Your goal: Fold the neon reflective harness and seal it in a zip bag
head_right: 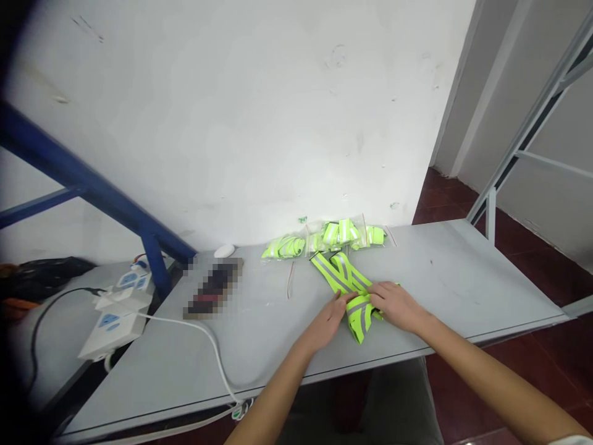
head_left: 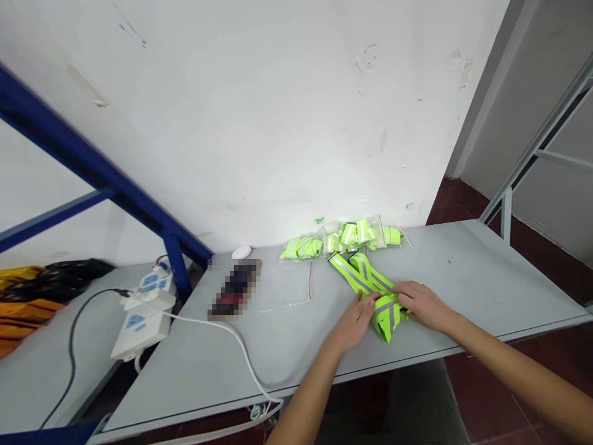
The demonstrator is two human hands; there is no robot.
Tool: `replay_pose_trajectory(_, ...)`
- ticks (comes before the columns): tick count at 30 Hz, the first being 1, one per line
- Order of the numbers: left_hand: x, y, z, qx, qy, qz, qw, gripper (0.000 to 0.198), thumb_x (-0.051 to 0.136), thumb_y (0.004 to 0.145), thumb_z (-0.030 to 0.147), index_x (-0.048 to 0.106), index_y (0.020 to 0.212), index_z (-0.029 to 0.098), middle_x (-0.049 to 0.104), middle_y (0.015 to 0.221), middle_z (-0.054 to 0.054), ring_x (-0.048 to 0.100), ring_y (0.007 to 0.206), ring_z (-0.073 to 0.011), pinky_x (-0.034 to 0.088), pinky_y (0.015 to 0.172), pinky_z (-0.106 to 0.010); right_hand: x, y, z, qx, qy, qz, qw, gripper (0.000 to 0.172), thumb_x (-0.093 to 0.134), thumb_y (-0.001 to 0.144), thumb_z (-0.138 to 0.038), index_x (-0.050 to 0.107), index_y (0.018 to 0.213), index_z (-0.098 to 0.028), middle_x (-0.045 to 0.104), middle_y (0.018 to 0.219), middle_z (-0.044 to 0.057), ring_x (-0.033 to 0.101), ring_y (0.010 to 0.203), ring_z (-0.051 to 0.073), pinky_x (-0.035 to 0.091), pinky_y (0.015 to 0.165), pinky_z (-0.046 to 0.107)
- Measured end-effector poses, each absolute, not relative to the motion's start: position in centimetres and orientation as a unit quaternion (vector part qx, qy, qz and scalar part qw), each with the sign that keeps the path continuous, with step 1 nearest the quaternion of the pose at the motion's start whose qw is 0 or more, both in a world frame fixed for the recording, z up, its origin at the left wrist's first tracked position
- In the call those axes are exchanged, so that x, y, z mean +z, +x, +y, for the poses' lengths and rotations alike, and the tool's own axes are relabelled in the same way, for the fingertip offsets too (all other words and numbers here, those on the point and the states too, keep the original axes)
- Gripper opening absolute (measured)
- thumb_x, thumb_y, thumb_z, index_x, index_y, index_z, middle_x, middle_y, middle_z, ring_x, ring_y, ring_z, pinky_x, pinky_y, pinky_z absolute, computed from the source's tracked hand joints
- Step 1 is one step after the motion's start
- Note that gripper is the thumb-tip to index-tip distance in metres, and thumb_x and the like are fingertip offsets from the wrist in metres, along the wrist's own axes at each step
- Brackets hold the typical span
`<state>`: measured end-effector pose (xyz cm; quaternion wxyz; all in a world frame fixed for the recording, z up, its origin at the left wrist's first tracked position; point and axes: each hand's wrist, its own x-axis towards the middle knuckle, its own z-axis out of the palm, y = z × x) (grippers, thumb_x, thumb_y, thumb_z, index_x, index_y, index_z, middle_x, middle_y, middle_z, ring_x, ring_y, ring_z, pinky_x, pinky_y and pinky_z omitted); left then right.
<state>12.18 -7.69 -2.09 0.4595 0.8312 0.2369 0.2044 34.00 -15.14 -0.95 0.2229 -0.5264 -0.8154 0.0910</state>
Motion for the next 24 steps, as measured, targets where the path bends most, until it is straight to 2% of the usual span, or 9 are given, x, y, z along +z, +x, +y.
replay_pose_trajectory(2,-2.6,12.4,-6.7,0.194,0.844,0.254,0.431,0.041,0.028,0.1,0.033,0.055,0.129,0.026,0.061,0.13,-0.004,0.053,0.125,-0.0186,0.022,0.117,-0.041,-2.0,34.0,-15.8,0.065,-0.52,-0.814,0.251,0.02,0.048,0.087,-0.012,0.063,0.086,-0.026,0.066,0.113,0.007,0.058,0.108,0.025,0.048,0.091,0.047)
replay_pose_trajectory(4,-3.4,12.9,-5.5,0.169,0.871,0.264,0.378,0.04,0.042,0.096,0.035,0.051,0.133,0.026,0.055,0.138,-0.006,0.045,0.132,-0.0221,0.022,0.116,-0.046,-2.8,33.8,-16.4,0.055,-0.507,-0.822,0.252,0.024,0.045,0.089,-0.012,0.063,0.085,-0.027,0.068,0.112,0.006,0.06,0.108,0.024,0.048,0.093,0.048)
replay_pose_trajectory(6,-4.2,13.6,-4.5,0.143,0.9,0.257,0.322,0.046,0.052,0.091,0.037,0.048,0.136,0.027,0.044,0.147,-0.008,0.032,0.14,-0.0249,0.018,0.116,-0.051,-3.3,33.5,-17.0,0.047,-0.499,-0.833,0.234,0.027,0.042,0.092,-0.012,0.064,0.09,-0.027,0.069,0.112,0.007,0.061,0.107,0.023,0.049,0.094,0.047)
replay_pose_trajectory(8,-4.7,14.4,-3.6,0.131,0.916,0.253,0.283,0.048,0.053,0.091,0.04,0.047,0.137,0.027,0.036,0.151,-0.009,0.026,0.143,-0.025,0.015,0.116,-0.053,-3.3,33.3,-17.5,0.04,-0.501,-0.836,0.22,0.029,0.04,0.093,-0.013,0.065,0.1,-0.027,0.069,0.112,0.008,0.062,0.106,0.023,0.049,0.094,0.046)
replay_pose_trajectory(11,-5.1,15.4,-2.7,0.135,0.921,0.267,0.251,0.044,0.048,0.094,0.038,0.048,0.136,0.027,0.038,0.151,-0.008,0.028,0.142,-0.0243,0.018,0.116,-0.051,-2.5,33.3,-17.8,0.049,-0.511,-0.829,0.223,0.033,0.042,0.093,-0.017,0.062,0.117,-0.028,0.07,0.108,0.008,0.063,0.102,0.023,0.048,0.094,0.045)
replay_pose_trajectory(14,-5.2,15.8,-2.5,0.153,0.917,0.281,0.237,0.04,0.043,0.096,0.034,0.051,0.134,0.027,0.04,0.15,-0.006,0.03,0.142,-0.0246,0.021,0.115,-0.05,-1.8,33.3,-18.1,0.053,-0.504,-0.835,0.214,0.04,0.044,0.092,-0.016,0.056,0.127,-0.03,0.071,0.102,0.006,0.064,0.097,0.022,0.048,0.092,0.042)
replay_pose_trajectory(17,-5.3,15.9,-2.6,0.174,0.911,0.296,0.228,0.038,0.04,0.096,0.03,0.053,0.131,0.025,0.043,0.148,-0.007,0.031,0.141,-0.0255,0.023,0.114,-0.05,-1.7,33.1,-18.7,0.021,-0.486,-0.853,0.187,0.044,0.044,0.089,-0.01,0.055,0.127,-0.029,0.07,0.1,0.007,0.063,0.096,0.022,0.046,0.092,0.042)
replay_pose_trajectory(21,-4.9,15.4,-3.1,0.209,0.902,0.309,0.219,0.034,0.045,0.093,0.026,0.06,0.122,0.018,0.05,0.141,-0.013,0.037,0.137,-0.0288,0.027,0.112,-0.05,-2.3,32.5,-19.6,-0.053,-0.488,-0.86,0.138,0.043,0.046,0.084,-0.005,0.058,0.121,-0.024,0.067,0.102,0.009,0.059,0.097,0.025,0.043,0.093,0.046)
replay_pose_trajectory(24,-3.9,13.8,-4.5,0.249,0.891,0.31,0.219,0.031,0.039,0.095,0.022,0.061,0.117,0.018,0.058,0.13,-0.012,0.048,0.126,-0.0246,0.036,0.108,-0.044,-2.6,31.6,-19.4,-0.078,-0.514,-0.847,0.108,0.045,0.048,0.083,-0.005,0.055,0.124,-0.024,0.065,0.1,0.009,0.057,0.093,0.025,0.046,0.084,0.041)
